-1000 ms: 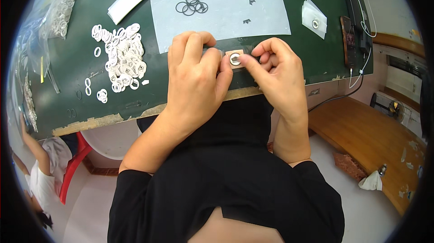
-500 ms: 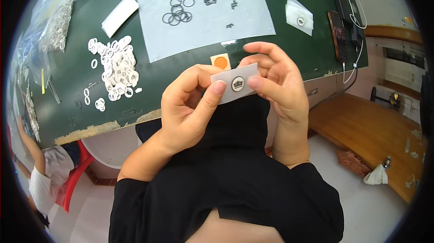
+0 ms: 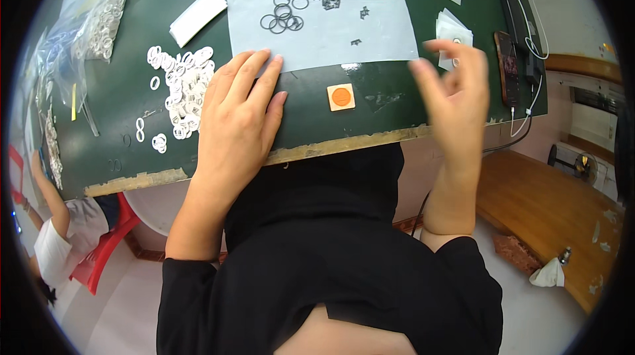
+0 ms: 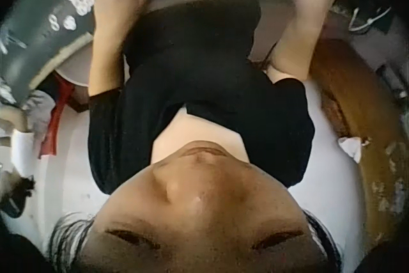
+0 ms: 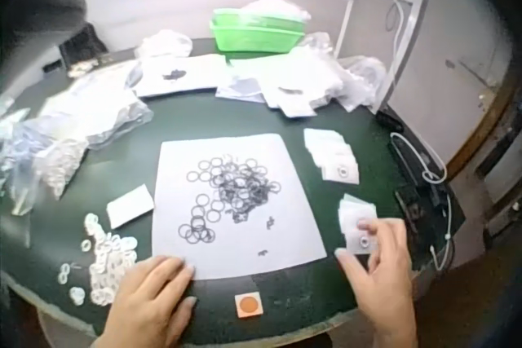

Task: The person assembles components by hand, placing a crown-shaped metal piece and a white plastic ring onto a wooden block. The person then applies a clear adhesive strip over the assembly, presses it down, and peels the strip away to lift the joined pieces before placing them into a small plastic bag.

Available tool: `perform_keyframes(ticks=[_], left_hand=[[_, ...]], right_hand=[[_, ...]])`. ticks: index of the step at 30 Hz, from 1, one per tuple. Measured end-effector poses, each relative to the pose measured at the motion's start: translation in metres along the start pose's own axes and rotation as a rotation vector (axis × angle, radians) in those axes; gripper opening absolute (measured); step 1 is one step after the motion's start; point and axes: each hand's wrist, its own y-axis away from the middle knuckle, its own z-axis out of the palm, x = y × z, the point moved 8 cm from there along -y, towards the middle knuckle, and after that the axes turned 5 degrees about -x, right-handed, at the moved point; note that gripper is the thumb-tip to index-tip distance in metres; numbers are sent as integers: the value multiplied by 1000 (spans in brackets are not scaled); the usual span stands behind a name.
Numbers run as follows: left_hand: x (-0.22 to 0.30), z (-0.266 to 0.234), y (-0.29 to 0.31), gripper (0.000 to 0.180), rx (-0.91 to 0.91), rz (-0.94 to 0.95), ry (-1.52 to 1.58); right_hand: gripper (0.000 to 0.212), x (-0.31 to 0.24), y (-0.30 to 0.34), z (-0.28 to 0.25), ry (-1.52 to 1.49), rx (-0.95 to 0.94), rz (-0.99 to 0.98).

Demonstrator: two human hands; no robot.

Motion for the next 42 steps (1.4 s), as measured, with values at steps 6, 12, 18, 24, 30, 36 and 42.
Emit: perform_keyframes(ticks=[6, 12, 18, 24, 30, 36, 42], left_hand=[[-3, -2, 4, 42, -10, 17, -17], [12, 5, 7, 45, 37, 139, -45], [19, 3, 16, 37, 21, 217, 50], [18, 5, 19, 43, 17, 213, 165], [15, 3, 14, 42, 50, 159, 155], [22, 0, 20, 30, 67, 299, 206], [-4, -7, 3, 34, 110, 46, 172]], right_hand=[[11, -61, 2, 54, -74, -140, -471], [9, -72, -19, 69, -26, -231, -516], [10, -94, -36, 91, 6, -230, -623], [13, -96, -29, 101, -7, -233, -699], [11, -91, -28, 93, -76, -336, -621], [11, -91, -48, 115, -60, -315, -510], [14, -97, -46, 123, 20, -542, -440]])
